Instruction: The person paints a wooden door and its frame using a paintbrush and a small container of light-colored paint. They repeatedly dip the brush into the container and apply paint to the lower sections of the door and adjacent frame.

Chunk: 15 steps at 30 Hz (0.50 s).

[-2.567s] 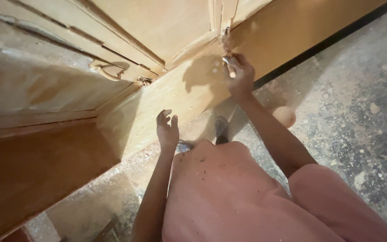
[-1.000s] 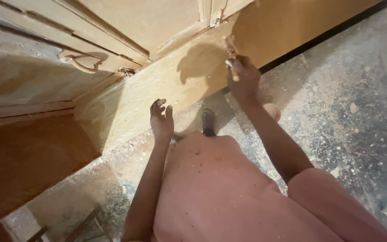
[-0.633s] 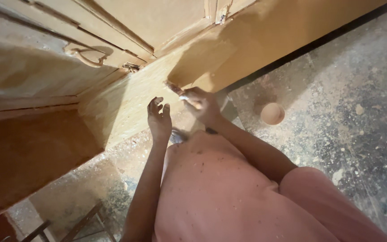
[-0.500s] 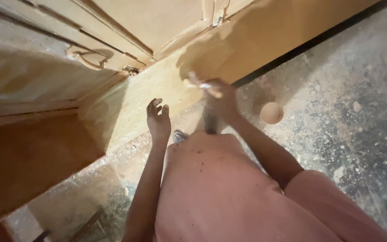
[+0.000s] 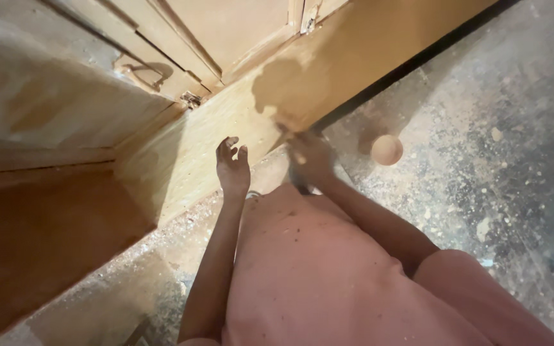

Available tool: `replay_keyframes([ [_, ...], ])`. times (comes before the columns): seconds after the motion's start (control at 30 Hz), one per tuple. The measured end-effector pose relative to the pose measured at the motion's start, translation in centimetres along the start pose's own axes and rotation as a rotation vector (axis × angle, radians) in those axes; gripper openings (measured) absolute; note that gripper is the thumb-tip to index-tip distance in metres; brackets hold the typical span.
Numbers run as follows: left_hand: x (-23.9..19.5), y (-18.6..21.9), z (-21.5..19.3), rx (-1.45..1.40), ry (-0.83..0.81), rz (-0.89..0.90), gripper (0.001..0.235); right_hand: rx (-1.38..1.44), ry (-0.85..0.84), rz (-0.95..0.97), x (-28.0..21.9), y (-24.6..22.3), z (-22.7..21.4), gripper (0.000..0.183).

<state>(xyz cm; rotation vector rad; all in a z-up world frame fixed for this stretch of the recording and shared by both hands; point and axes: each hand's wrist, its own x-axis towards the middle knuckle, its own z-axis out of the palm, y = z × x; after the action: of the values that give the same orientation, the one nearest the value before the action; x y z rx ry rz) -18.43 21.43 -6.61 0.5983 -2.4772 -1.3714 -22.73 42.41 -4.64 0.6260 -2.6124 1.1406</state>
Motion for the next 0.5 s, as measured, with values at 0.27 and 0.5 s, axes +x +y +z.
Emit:
replay_keyframes([
  [0.27,-1.4,-1.6,-3.3,-0.053,-0.002,-0.079,0.030,0.126,-0.013,0.131,-0.1,-1.5,0.9,0.016],
  [0.5,-2.7,-3.9,-5.3,-0.096,0.028,-0.127,0.030,-0.006,0.132,0.184,0.2,-1.6,-2.9,0.019],
])
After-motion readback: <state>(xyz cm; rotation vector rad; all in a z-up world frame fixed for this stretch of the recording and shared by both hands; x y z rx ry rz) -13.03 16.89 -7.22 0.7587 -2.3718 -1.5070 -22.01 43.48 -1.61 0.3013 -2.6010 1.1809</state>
